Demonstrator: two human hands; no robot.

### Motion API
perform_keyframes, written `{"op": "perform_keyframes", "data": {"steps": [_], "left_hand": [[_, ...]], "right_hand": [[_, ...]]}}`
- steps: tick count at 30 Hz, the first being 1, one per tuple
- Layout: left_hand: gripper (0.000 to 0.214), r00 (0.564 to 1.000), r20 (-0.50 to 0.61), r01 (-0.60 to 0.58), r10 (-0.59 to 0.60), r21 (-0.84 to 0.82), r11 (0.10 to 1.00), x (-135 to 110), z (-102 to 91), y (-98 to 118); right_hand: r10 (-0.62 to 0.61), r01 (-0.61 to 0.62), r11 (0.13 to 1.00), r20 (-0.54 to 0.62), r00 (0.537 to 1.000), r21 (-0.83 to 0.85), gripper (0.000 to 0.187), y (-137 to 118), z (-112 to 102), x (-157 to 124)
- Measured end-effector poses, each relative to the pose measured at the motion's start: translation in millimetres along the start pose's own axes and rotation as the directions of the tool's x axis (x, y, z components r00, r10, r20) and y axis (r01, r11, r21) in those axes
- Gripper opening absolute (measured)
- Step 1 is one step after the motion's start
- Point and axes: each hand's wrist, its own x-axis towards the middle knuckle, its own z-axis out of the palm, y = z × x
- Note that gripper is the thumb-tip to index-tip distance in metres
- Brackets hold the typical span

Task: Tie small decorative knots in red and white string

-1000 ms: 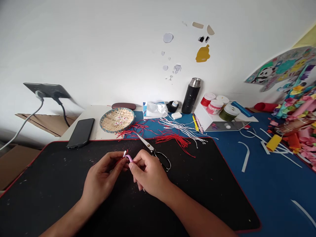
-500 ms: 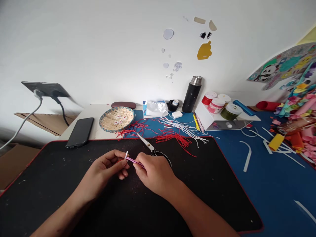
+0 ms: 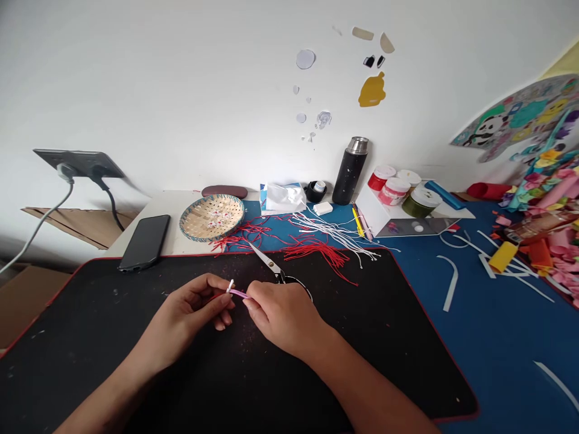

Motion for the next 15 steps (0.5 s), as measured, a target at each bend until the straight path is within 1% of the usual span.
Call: {"op": "perform_keyframes", "data": {"steps": [2, 4, 7, 9, 12, 15], "left_hand": [[0.028, 0.998, -0.045, -0.041, 0.042, 0.024, 0.999, -1.6, 3.9, -2.0], [0.024, 0.992, -0.098, -0.078, 0.085, 0.072, 0.994, -3.2, 7.0, -4.9], [0.019, 0.979, -0.14, -0.126, 0.148, 0.153, 0.98, -5.2, 9.7, -9.3], [0.018, 0.969, -0.153, -0.164, 0.196, 0.201, 0.966, -6.1, 10.0, -11.3], [0.017, 0.953, -0.161, -0.21, 0.258, 0.265, 0.941, -5.6, 8.6, -13.9], [0.015, 0.929, -0.154, -0.281, 0.336, 0.296, 0.913, -3.4, 6.9, -18.0]], "right_hand": [[0.052, -0.05, 0.994, -0.019, 0.998, 0.093, 0.017, -1.9, 1.7, 0.8], [0.114, -0.107, 0.971, -0.022, 0.993, 0.214, 0.015, -4.2, 3.4, 1.4], [0.214, -0.208, 0.892, 0.03, 0.976, 0.401, 0.013, -8.2, 6.7, 2.2], [0.283, -0.291, 0.791, 0.1, 0.954, 0.539, 0.014, -11.2, 9.8, 2.9], [0.347, -0.387, 0.575, 0.214, 0.913, 0.721, 0.018, -15.4, 14.7, 4.6], [0.364, -0.433, 0.36, 0.302, 0.881, 0.827, 0.027, -19.0, 17.8, 6.0]]}}
